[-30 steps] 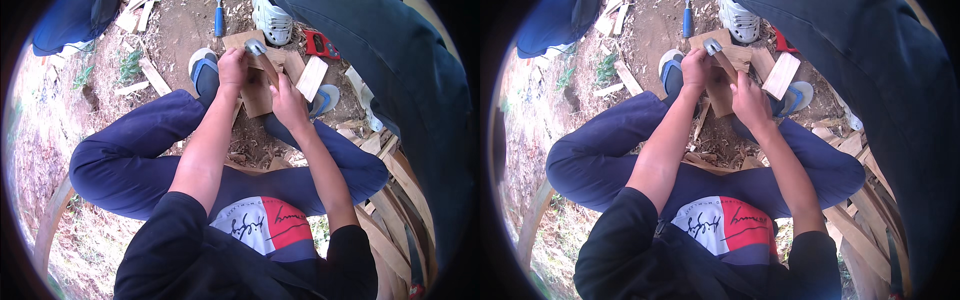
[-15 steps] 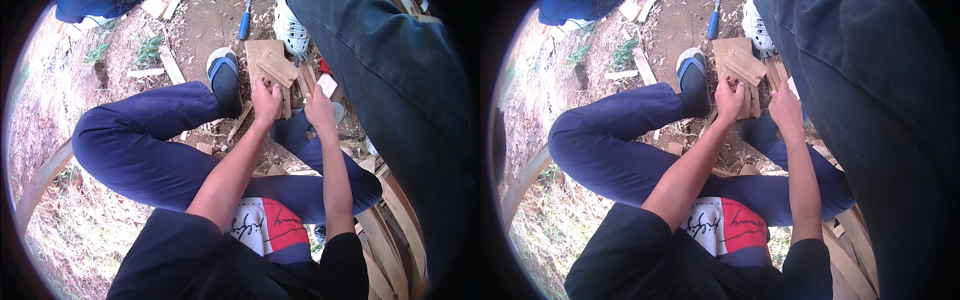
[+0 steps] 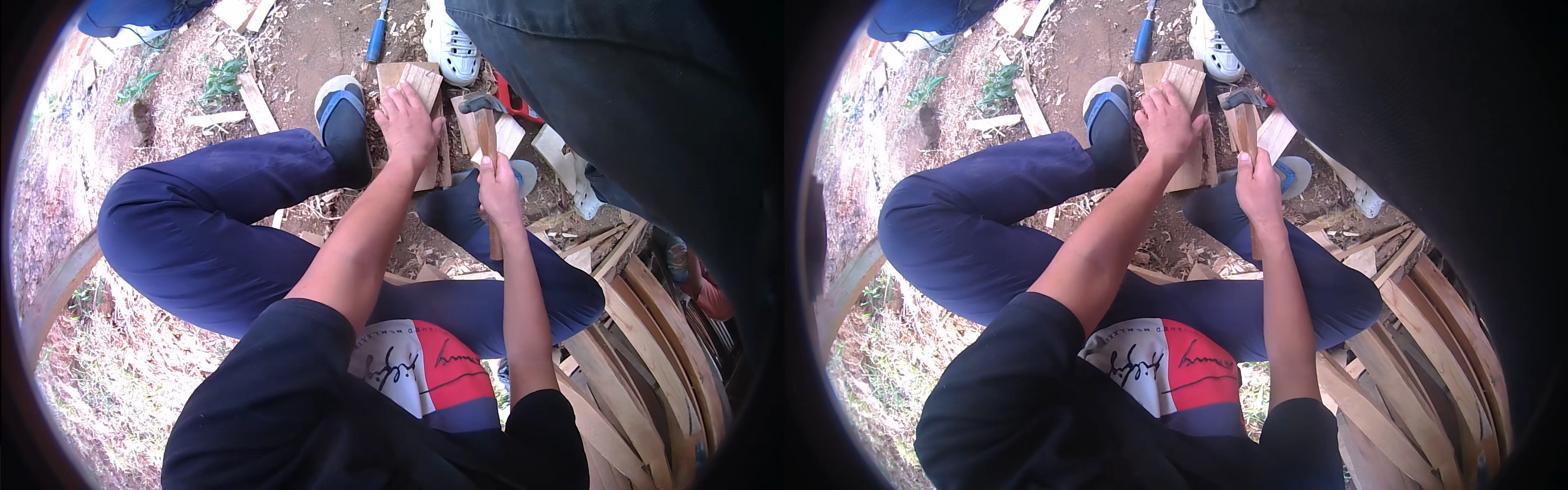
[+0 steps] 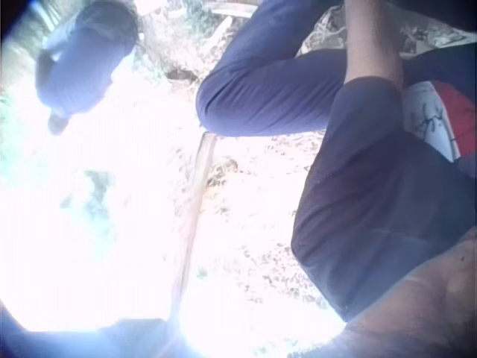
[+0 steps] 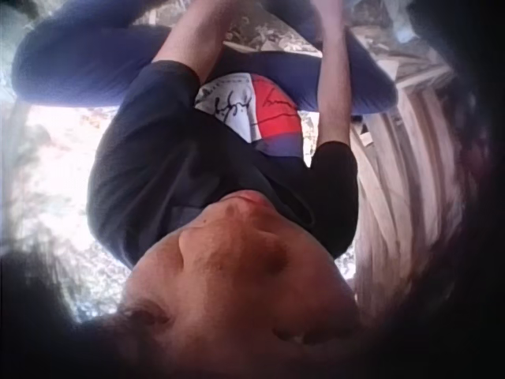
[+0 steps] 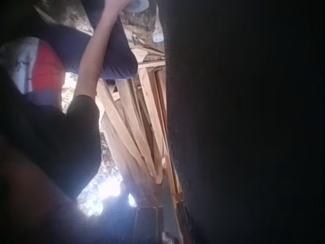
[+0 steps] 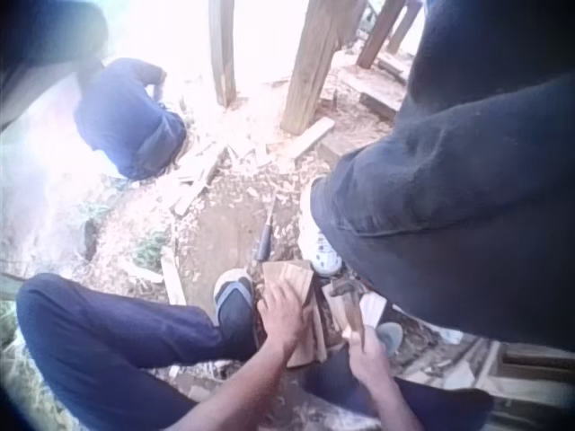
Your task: The person sits on the ground and uses a hammer to drive nails into small wooden blocks. They repeatedly pick up nails from a bag, position them on the wood, and strike them with the hammer. The person also assembles the wooden pieces into a frame structure.
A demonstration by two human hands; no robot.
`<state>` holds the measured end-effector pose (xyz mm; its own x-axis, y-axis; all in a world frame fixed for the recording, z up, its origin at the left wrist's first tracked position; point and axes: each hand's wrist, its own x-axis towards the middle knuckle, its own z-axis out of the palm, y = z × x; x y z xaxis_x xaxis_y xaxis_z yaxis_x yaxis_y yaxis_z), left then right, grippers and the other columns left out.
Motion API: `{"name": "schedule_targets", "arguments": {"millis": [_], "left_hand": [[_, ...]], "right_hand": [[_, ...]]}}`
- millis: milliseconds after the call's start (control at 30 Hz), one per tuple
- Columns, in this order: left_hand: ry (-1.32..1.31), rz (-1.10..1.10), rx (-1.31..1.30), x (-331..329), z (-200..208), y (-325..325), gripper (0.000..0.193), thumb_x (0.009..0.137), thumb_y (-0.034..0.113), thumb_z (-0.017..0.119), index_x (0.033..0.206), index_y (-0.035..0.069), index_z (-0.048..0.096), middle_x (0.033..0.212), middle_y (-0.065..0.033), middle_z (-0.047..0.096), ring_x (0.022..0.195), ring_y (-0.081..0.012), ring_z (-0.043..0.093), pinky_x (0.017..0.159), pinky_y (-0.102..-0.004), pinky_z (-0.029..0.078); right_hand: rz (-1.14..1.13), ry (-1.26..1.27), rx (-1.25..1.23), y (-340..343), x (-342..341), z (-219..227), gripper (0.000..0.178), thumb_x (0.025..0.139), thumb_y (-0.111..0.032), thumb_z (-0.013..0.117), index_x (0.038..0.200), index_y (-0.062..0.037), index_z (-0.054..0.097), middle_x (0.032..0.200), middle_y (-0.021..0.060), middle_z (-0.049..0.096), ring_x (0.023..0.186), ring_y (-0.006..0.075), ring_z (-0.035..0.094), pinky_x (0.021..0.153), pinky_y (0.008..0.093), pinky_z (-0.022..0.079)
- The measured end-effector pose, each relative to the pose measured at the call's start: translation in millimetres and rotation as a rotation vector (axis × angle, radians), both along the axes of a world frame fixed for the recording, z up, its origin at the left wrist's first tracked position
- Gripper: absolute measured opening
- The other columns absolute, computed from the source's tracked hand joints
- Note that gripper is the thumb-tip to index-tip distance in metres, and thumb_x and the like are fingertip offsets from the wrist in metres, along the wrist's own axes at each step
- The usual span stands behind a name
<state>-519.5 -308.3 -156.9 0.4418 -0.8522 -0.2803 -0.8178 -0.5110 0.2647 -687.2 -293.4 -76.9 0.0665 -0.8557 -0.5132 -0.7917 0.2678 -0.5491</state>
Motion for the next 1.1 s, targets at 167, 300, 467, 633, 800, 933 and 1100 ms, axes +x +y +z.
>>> {"name": "schedule_targets", "arguments": {"millis": [167,300,467,633,800,933,1100], "left_hand": [[0.038,-0.225,0.022,42,0,16,0.088,0.079,0.049,0.071,0.142,-0.003,0.039,0.124,-0.0155,0.049,0.114,-0.0296,0.048,0.09,-0.0404,0.043],[0.017,-0.314,-0.134,56,-10,27,0.086,0.078,0.049,0.072,0.143,0.002,0.041,0.118,-0.0152,0.05,0.104,-0.0299,0.051,0.083,-0.0409,0.046],[0.053,-0.322,-0.027,58,-7,26,0.083,0.079,0.048,0.071,0.145,0.008,0.039,0.118,-0.0133,0.049,0.102,-0.0284,0.052,0.083,-0.0371,0.047],[0.023,-0.319,-0.103,59,-13,30,0.085,0.076,0.046,0.074,0.143,0.005,0.041,0.111,-0.0147,0.052,0.096,-0.0296,0.054,0.079,-0.0387,0.049],[0.027,-0.339,-0.101,58,-11,25,0.085,0.076,0.045,0.074,0.143,0.005,0.041,0.11,-0.0148,0.052,0.096,-0.0298,0.054,0.079,-0.0388,0.049],[0.016,-0.352,-0.102,60,-14,28,0.084,0.077,0.045,0.073,0.143,0.004,0.042,0.108,-0.0149,0.052,0.096,-0.0298,0.053,0.08,-0.039,0.048],[0.037,-0.34,-0.08,57,-10,22,0.085,0.076,0.045,0.073,0.142,0.003,0.043,0.105,-0.0145,0.052,0.095,-0.0298,0.053,0.078,-0.039,0.048]], "right_hand": [[0.064,0.006,-0.193,-5,29,9,0.031,0.099,-0.026,0.048,0.116,0.0002,0.051,0.089,0.0288,0.064,0.09,0.0498,0.061,0.076,0.053,0.048],[0.144,0.024,-0.27,0,47,-6,0.036,0.101,-0.027,0.046,0.121,0.0029,0.049,0.091,0.0294,0.064,0.089,0.0488,0.062,0.075,0.0517,0.048],[0.187,-0.035,-0.337,4,56,-8,0.037,0.1,-0.023,0.047,0.122,0.0066,0.046,0.096,0.0326,0.062,0.09,0.051,0.06,0.074,0.0537,0.048],[0.16,-0.088,-0.489,7,64,1,0.038,0.1,-0.024,0.048,0.122,0.0071,0.045,0.097,0.0319,0.062,0.09,0.0505,0.061,0.074,0.053,0.048],[0.195,0.063,-0.261,-6,65,-8,0.036,0.1,-0.024,0.048,0.12,0.0057,0.046,0.093,0.0308,0.063,0.089,0.0503,0.061,0.074,0.0526,0.048],[0.026,-0.107,-0.414,-4,70,3,0.032,0.099,-0.022,0.049,0.118,0.0043,0.047,0.092,0.031,0.063,0.088,0.049,0.061,0.072,0.053,0.048],[0.184,0.101,-0.356,-2,73,-22,0.027,0.1,-0.024,0.048,0.113,-0.0002,0.049,0.083,0.0276,0.063,0.079,0.0477,0.062,0.066,0.0499,0.046]]}}
